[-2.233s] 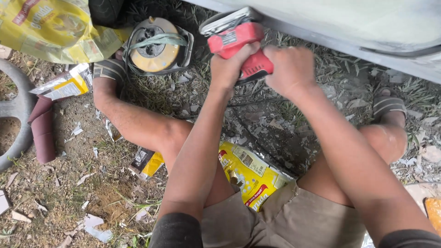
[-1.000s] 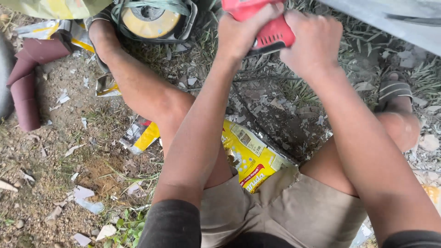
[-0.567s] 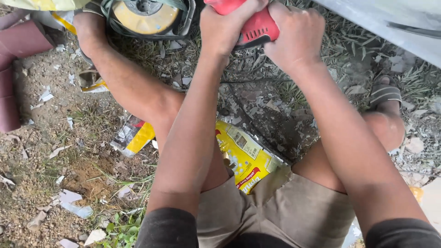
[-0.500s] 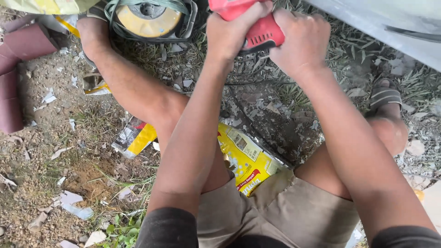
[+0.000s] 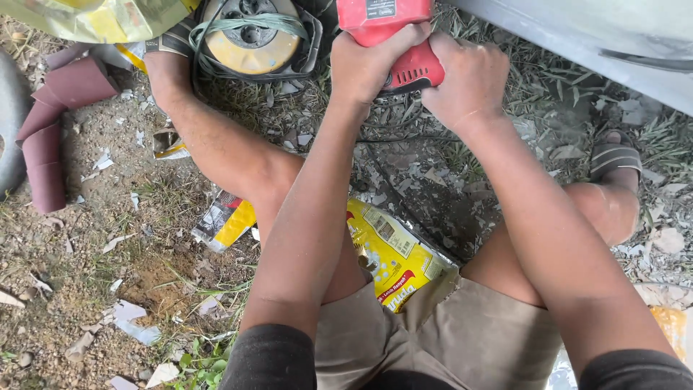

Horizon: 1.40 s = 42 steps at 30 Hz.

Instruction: The person uses a red electric sander to smooth the surface of a car's side panel. They move the tool back and forth along the lower edge of the panel, focusing on removing material and leveling the surface.

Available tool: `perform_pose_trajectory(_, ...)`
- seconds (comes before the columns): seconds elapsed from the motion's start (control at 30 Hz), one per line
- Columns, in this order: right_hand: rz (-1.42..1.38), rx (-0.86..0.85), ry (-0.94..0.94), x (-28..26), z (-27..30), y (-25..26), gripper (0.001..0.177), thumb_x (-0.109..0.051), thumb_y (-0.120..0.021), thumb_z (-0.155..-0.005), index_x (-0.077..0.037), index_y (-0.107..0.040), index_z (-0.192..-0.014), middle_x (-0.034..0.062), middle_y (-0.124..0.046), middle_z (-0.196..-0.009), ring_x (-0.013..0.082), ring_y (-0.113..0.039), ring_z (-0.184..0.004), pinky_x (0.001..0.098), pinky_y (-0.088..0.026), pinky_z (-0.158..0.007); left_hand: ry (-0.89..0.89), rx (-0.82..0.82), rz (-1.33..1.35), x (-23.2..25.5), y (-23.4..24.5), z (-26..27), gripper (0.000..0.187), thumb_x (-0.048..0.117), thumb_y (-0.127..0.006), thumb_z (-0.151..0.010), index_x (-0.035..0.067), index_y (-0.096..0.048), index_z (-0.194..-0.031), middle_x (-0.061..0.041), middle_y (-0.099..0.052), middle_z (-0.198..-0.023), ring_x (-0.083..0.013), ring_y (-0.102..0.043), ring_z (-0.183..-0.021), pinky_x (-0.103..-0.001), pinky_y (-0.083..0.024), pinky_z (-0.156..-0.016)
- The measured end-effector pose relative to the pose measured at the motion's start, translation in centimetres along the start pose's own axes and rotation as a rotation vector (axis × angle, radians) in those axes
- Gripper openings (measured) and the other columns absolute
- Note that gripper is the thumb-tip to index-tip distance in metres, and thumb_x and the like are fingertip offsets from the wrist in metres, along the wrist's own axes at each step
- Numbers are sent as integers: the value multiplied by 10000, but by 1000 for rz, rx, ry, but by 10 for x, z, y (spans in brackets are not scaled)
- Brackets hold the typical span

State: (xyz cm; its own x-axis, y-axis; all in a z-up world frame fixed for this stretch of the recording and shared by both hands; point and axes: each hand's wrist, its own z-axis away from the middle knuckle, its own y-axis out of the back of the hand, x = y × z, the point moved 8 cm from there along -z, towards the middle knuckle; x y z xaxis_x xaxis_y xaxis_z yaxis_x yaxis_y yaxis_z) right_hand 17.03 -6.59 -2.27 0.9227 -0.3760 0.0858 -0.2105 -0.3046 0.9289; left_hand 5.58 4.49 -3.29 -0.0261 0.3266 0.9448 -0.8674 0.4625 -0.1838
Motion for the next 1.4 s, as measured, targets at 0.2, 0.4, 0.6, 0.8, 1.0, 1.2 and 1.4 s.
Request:
perform_pose_trajectory(0.2,82,-106,-17,28,25,1,146,-278,-745,-846,-227,-685,-969,-48,-662,-686,187,-650,-581,360,-542,-624,96,-69,-58,-25,-28,2,542,454,-820,-428,174,-797,-893,-17,-815,-888,-125,-752,-796,-259,-620,-710)
perform_pose_trajectory(0.4,102,-111,-59,20,19,-6,161,-328,-756,-850,-236,-693,-966,-72,-667,-691,142,-647,-580,318,-532,-607,76,-158,54,-25,-29,-3,524,362,-856,-483,104,-795,-935,-67,-810,-894,-162,-751,-784,-279,-629,-709)
perform_pose_trajectory(0.6,-7,-41,20,-8,-11,-11,250,-247,-788,-745,-200,-682,-966,-34,-701,-745,174,-663,-620,376,-551,-681,-32,-4,67,-1,8,-7,406,330,-884,-534,106,-808,-864,-12,-780,-821,-88,-679,-739,-263,-598,-680)
perform_pose_trajectory(0.8,2,-193,-40,14,9,-5,212,-255,-752,-839,-204,-675,-1029,-25,-722,-807,199,-687,-693,417,-549,-790,67,-55,62,-18,-16,0,493,355,-839,-518,112,-788,-943,-49,-799,-891,-134,-731,-783,-268,-631,-704)
perform_pose_trajectory(1.0,56,-123,-71,28,29,5,282,-268,-759,-744,-243,-678,-1013,-37,-647,-641,233,-658,-569,403,-546,-672,67,-134,-66,-13,-33,13,406,421,-839,-501,164,-797,-812,13,-779,-791,-93,-711,-739,-245,-588,-696)
perform_pose_trajectory(1.2,-52,-90,-44,-7,-3,-11,275,-233,-806,-807,-221,-687,-1056,-54,-705,-746,121,-668,-642,343,-577,-726,-55,-28,-125,6,4,-1,441,464,-829,-508,191,-800,-853,20,-803,-832,-72,-717,-752,-228,-606,-713)
perform_pose_trajectory(1.4,-21,-147,-21,5,1,-6,239,-271,-766,-839,-209,-679,-1052,-23,-731,-824,175,-695,-701,395,-563,-778,59,30,-33,-8,-3,0,500,394,-843,-500,151,-797,-935,-5,-798,-907,-90,-714,-808,-252,-612,-733)
